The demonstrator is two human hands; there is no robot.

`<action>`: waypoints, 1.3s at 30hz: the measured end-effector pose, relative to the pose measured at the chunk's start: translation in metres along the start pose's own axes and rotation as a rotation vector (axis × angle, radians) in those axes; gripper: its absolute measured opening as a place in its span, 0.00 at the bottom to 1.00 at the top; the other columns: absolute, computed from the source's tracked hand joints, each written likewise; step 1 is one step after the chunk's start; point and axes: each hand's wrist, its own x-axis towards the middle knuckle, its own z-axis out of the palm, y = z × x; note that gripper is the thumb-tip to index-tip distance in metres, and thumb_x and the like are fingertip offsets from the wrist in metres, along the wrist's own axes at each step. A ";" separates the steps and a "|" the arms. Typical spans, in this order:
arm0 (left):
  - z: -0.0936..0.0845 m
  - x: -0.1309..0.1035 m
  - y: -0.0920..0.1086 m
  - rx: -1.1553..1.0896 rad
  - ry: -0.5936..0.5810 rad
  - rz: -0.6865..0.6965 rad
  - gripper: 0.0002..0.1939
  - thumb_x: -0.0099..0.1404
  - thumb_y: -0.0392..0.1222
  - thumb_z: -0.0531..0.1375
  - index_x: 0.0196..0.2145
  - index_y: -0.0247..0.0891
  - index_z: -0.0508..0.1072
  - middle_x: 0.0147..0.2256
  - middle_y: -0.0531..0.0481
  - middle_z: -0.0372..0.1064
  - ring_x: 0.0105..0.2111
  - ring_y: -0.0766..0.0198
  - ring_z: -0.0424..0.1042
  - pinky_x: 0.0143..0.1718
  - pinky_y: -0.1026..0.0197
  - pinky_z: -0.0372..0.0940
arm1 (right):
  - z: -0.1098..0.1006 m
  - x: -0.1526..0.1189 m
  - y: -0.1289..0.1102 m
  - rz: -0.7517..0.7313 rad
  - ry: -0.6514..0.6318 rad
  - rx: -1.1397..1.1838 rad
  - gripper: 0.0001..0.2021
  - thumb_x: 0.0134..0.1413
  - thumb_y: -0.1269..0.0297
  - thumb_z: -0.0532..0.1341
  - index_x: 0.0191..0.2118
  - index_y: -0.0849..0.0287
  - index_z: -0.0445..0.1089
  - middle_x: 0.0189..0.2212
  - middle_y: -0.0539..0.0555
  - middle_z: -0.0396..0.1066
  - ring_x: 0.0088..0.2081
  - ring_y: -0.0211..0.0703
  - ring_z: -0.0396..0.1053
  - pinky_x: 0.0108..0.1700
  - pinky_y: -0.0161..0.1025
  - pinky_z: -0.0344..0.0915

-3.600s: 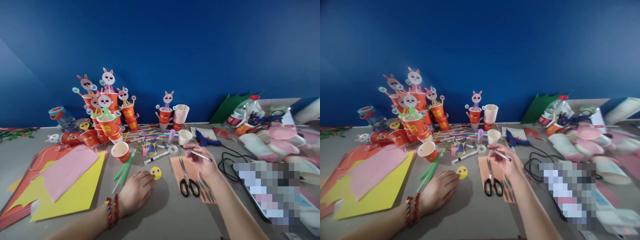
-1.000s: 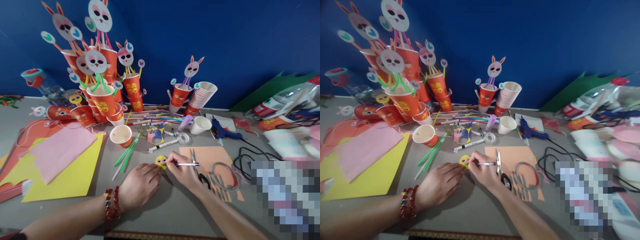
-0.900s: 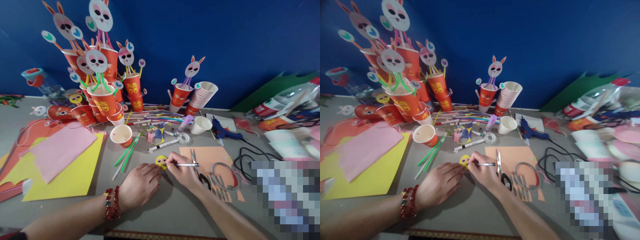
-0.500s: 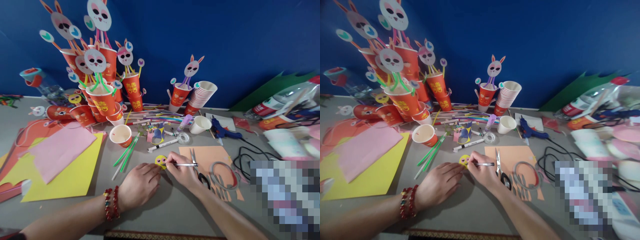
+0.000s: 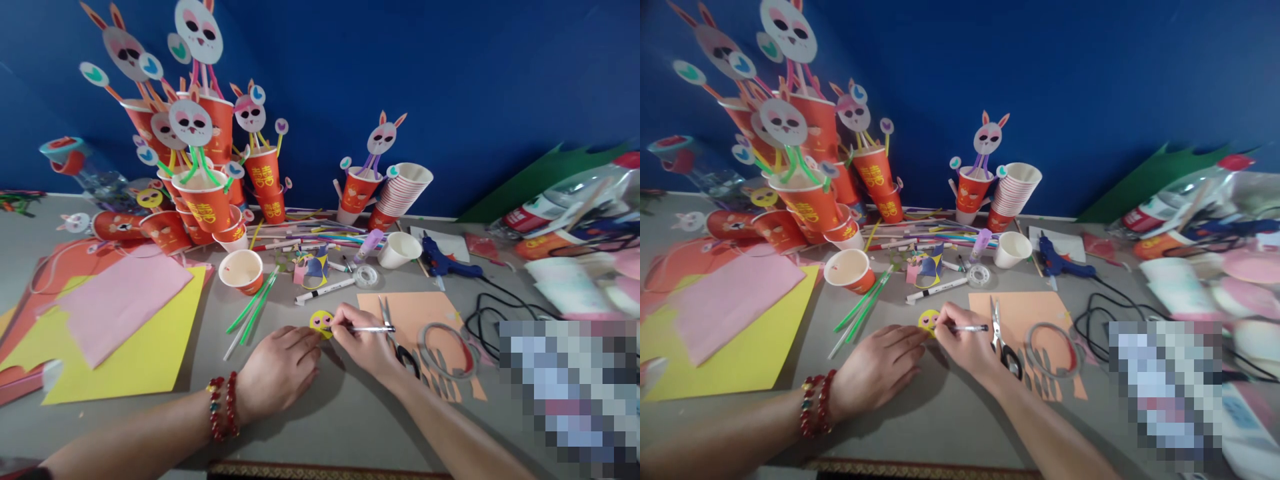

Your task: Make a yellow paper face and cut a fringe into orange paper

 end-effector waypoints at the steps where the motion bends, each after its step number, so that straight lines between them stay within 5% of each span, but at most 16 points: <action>1: 0.000 0.000 0.000 -0.001 0.002 0.000 0.11 0.71 0.40 0.52 0.45 0.34 0.71 0.51 0.44 0.72 0.53 0.54 0.69 0.52 0.52 0.65 | 0.000 0.000 0.000 -0.001 0.001 -0.004 0.08 0.54 0.72 0.55 0.25 0.57 0.62 0.20 0.45 0.64 0.22 0.35 0.58 0.26 0.31 0.52; 39: -0.001 0.000 0.001 0.002 0.030 0.002 0.11 0.70 0.40 0.53 0.45 0.34 0.71 0.51 0.44 0.73 0.51 0.54 0.70 0.50 0.52 0.66 | 0.000 0.001 0.001 -0.007 0.088 -0.014 0.10 0.55 0.70 0.54 0.23 0.57 0.59 0.17 0.43 0.55 0.20 0.34 0.54 0.24 0.32 0.48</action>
